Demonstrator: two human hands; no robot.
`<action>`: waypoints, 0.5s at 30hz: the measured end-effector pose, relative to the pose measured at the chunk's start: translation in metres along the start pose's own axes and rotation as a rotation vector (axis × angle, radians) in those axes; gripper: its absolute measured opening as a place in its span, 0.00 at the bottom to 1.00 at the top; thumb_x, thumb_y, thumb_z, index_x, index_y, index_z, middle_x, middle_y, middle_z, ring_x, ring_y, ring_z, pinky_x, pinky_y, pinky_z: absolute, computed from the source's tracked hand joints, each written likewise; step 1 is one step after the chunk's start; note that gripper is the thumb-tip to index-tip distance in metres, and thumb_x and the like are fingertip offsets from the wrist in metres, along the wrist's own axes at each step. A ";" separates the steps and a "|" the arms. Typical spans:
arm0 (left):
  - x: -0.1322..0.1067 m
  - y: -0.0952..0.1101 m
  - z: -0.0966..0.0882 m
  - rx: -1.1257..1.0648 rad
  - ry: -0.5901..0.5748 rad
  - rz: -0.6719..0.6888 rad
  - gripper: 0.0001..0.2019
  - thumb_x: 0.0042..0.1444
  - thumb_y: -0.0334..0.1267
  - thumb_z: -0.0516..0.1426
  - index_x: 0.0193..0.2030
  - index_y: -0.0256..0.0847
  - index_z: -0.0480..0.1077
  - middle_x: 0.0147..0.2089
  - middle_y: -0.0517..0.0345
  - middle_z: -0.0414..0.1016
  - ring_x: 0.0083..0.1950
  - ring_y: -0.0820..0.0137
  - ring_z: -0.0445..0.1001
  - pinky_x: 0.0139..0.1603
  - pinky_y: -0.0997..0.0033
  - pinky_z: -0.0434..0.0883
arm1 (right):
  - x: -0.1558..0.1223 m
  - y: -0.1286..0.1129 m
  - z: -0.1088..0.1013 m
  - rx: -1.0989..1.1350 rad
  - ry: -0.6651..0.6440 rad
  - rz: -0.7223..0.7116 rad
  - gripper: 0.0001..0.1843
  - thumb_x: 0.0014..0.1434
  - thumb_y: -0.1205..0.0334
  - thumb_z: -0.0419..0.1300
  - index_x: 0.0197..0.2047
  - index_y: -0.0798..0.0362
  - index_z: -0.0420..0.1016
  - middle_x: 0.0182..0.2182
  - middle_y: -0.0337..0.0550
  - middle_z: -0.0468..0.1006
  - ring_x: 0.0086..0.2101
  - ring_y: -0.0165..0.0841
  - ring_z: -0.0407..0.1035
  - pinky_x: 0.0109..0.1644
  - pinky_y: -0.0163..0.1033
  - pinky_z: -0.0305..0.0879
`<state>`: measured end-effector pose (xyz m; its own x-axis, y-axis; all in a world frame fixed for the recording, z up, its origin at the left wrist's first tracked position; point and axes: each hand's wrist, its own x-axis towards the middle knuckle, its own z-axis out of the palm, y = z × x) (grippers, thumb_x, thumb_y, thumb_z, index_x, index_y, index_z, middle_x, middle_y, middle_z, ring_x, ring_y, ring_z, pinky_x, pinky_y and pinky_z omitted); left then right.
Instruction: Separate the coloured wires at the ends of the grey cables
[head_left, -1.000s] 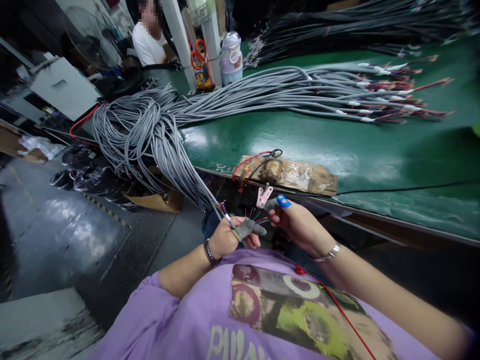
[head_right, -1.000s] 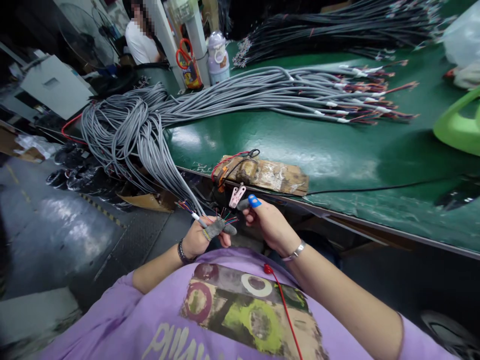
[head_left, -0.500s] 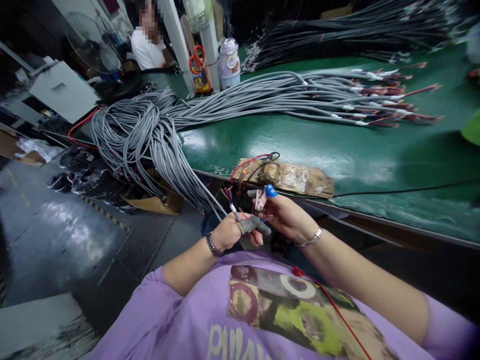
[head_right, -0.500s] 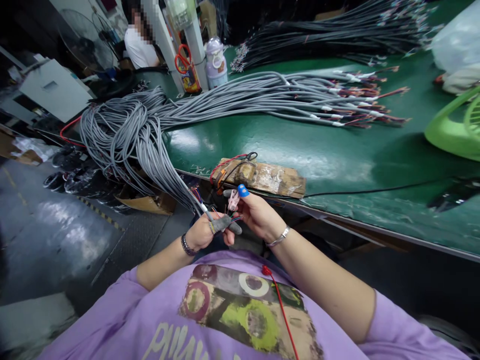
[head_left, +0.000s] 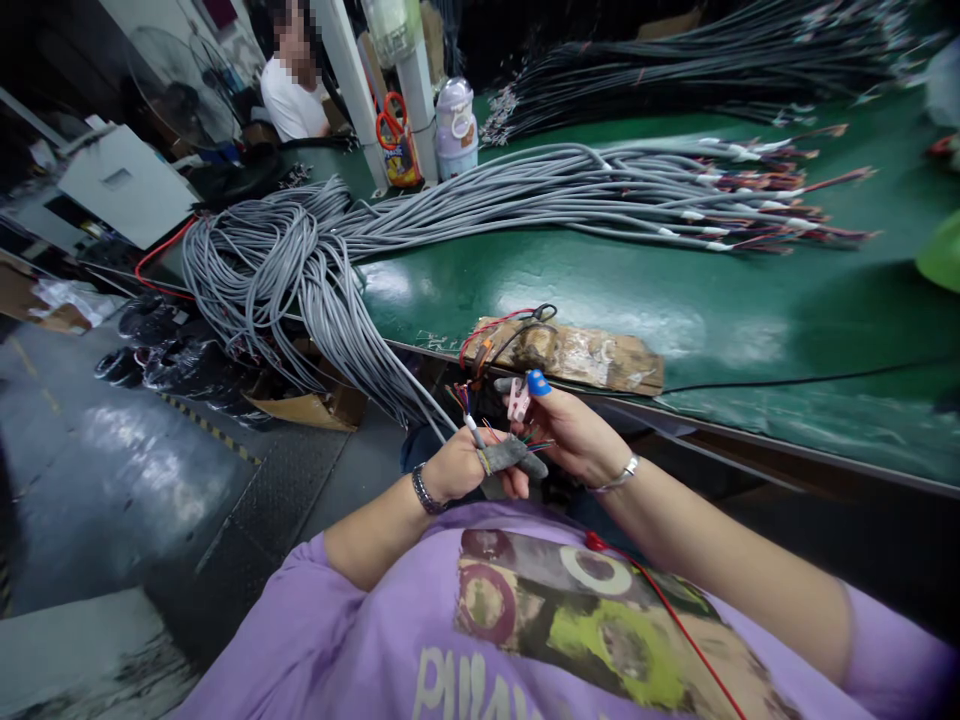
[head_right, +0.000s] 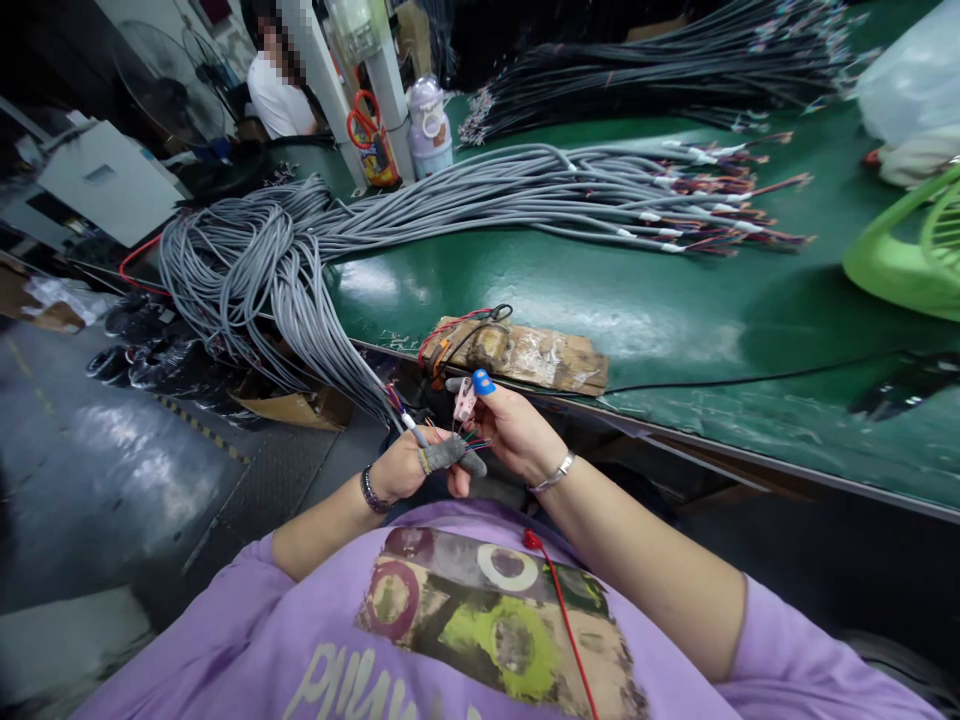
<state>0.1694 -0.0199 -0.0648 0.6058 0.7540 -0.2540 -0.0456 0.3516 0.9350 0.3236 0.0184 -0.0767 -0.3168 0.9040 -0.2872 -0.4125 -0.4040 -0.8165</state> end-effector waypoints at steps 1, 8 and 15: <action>0.001 -0.001 0.000 -0.001 0.009 -0.008 0.31 0.47 0.63 0.61 0.33 0.29 0.78 0.23 0.51 0.75 0.23 0.73 0.71 0.27 0.74 0.69 | 0.000 0.000 0.000 -0.010 -0.001 -0.002 0.27 0.48 0.34 0.64 0.28 0.52 0.73 0.22 0.40 0.70 0.22 0.30 0.62 0.27 0.36 0.62; 0.008 -0.008 -0.002 -0.037 0.088 -0.028 0.32 0.43 0.65 0.62 0.31 0.29 0.77 0.21 0.51 0.74 0.20 0.74 0.69 0.24 0.74 0.67 | 0.002 0.004 -0.001 -0.016 -0.003 -0.039 0.28 0.46 0.32 0.64 0.25 0.52 0.71 0.22 0.40 0.69 0.23 0.31 0.61 0.29 0.38 0.62; 0.009 -0.011 -0.003 -0.006 0.068 -0.083 0.32 0.44 0.64 0.62 0.31 0.29 0.77 0.21 0.51 0.74 0.20 0.73 0.70 0.23 0.75 0.67 | 0.002 0.005 -0.001 -0.040 0.009 -0.034 0.29 0.47 0.30 0.62 0.29 0.51 0.72 0.23 0.41 0.70 0.22 0.30 0.61 0.27 0.38 0.62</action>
<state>0.1732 -0.0152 -0.0776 0.5524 0.7581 -0.3466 -0.0025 0.4173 0.9087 0.3214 0.0181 -0.0819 -0.2953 0.9184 -0.2634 -0.3883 -0.3673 -0.8452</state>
